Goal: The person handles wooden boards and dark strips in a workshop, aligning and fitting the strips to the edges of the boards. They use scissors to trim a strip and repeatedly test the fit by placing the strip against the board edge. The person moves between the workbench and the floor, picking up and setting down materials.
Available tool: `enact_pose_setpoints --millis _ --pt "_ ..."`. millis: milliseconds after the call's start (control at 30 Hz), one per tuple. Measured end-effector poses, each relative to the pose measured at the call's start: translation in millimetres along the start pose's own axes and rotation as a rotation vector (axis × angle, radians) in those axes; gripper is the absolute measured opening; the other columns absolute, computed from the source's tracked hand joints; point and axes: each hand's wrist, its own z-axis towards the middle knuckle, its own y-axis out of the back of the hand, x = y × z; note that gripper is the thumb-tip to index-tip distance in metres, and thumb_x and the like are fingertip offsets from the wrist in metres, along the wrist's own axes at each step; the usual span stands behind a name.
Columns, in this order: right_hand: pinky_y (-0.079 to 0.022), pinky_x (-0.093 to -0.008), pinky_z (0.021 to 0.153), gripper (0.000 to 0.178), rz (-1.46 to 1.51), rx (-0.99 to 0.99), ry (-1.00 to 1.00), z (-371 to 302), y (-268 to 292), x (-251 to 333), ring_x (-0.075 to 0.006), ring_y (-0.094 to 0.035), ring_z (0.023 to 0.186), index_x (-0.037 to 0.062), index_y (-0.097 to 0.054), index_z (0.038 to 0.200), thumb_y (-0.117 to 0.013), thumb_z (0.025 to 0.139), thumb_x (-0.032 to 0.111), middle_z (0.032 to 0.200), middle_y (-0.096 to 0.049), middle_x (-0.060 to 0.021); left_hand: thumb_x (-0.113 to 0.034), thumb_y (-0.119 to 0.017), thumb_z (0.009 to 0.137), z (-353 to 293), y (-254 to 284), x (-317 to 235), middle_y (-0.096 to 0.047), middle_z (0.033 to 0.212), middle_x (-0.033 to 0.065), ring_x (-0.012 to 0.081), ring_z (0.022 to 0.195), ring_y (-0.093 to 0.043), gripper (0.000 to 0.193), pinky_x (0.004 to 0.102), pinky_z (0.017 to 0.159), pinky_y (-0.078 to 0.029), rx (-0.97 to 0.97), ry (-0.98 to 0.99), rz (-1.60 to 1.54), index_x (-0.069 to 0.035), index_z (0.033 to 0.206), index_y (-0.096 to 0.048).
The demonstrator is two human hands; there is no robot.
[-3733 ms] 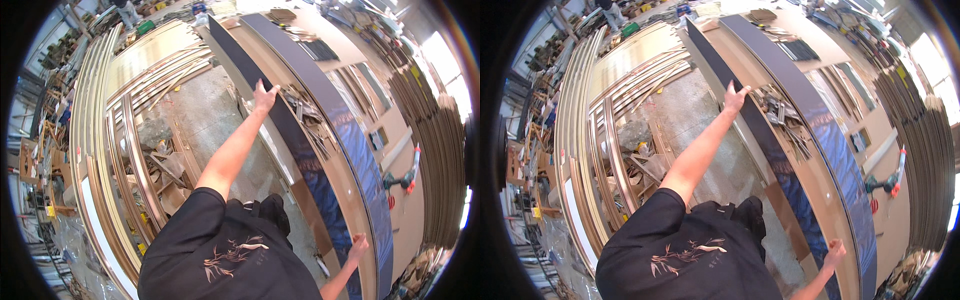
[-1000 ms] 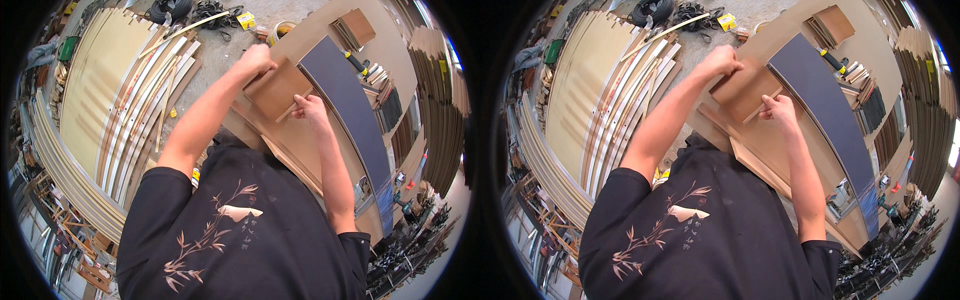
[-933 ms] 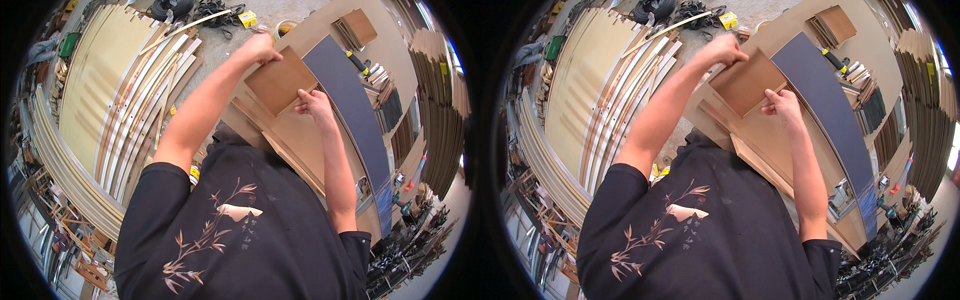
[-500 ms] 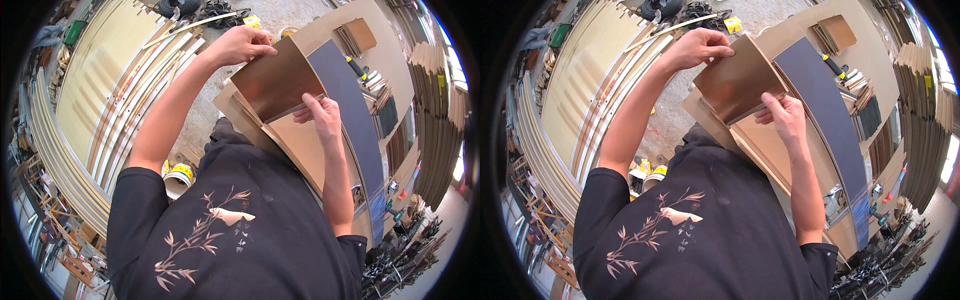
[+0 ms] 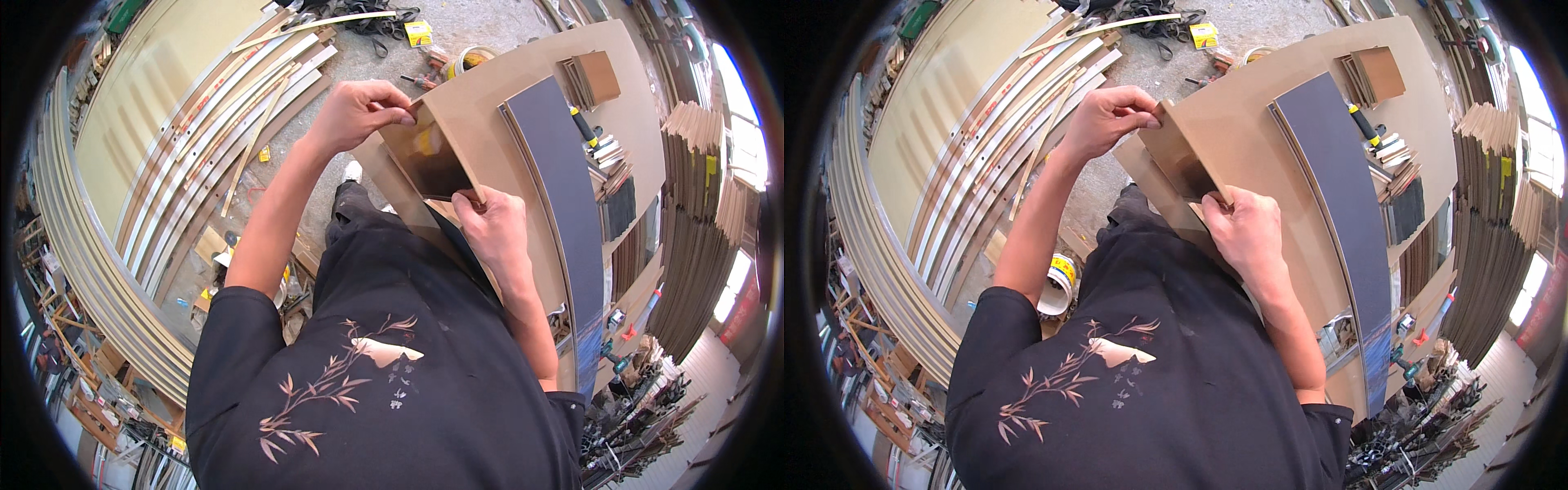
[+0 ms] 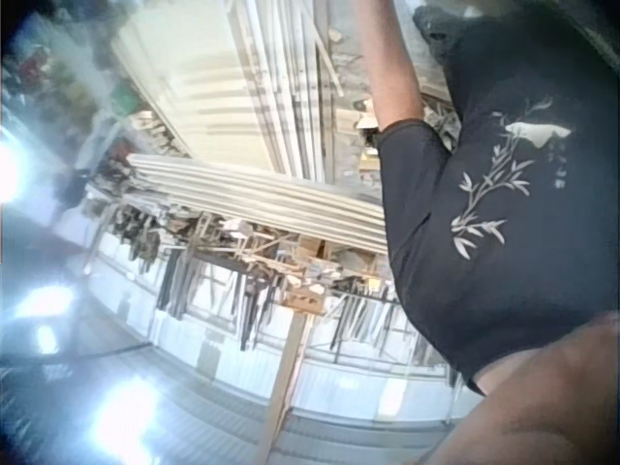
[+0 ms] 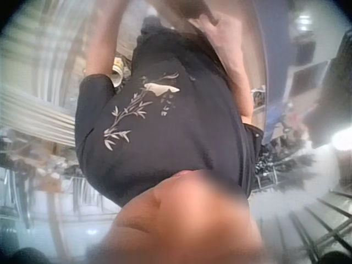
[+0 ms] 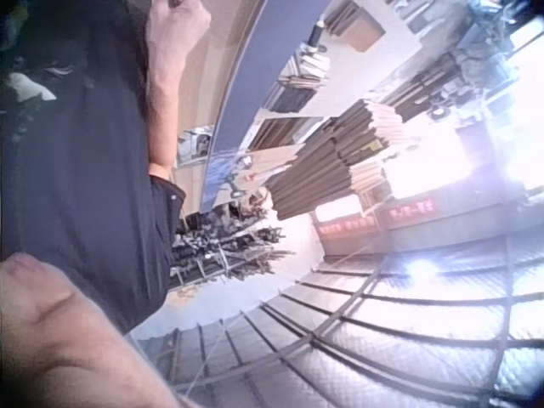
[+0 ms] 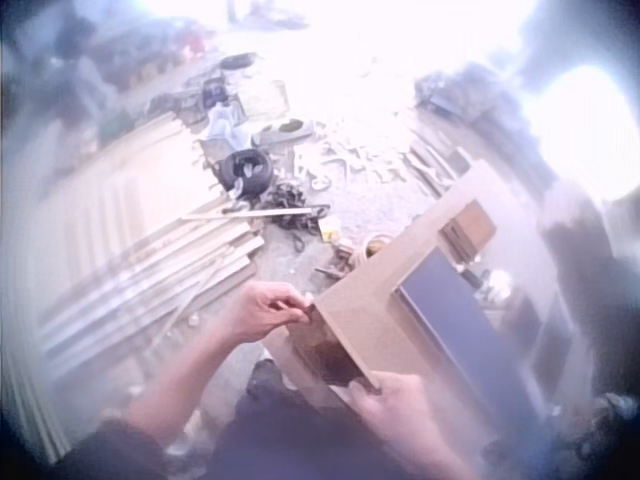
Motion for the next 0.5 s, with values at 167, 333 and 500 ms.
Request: enact_pose_setpoints --millis 167,333,500 --pt "-0.052 -0.0478 0.066 0.028 -0.152 -0.001 0.098 -6 -12 -4 -0.042 -0.066 0.069 -0.0019 -0.064 0.073 -0.069 0.089 0.021 0.07 -0.065 -0.0226 0.005 -0.072 0.091 -18 -2 11 -0.073 0.099 0.0054 0.0113 0.091 -0.071 0.01 0.0254 0.079 -0.059 0.015 0.006 -0.102 0.002 0.1 -0.076" --pt "-0.053 -0.0487 0.071 0.023 -0.251 0.02 0.119 -9 -16 -2 -0.0422 -0.067 0.075 -0.0014 -0.067 0.078 -0.068 0.089 0.019 0.077 -0.068 -0.0217 0.005 -0.073 0.09 -27 -6 21 -0.074 0.1 0.0061 0.011 0.09 -0.071 0.013 0.0256 0.08 -0.059 -0.017 -0.027 -0.141 0.001 0.102 -0.077" --pt "-0.054 -0.0472 0.073 0.02 -0.29 0.052 0.083 -12 -16 -3 -0.0405 -0.07 0.077 -0.0004 -0.073 0.088 -0.068 0.089 0.018 0.081 -0.07 -0.0211 0.004 -0.075 0.089 -34 -8 22 -0.074 0.1 0.0057 0.0099 0.087 -0.07 0.014 0.0247 0.079 -0.058 -0.024 -0.05 -0.079 0.0 0.102 -0.077"
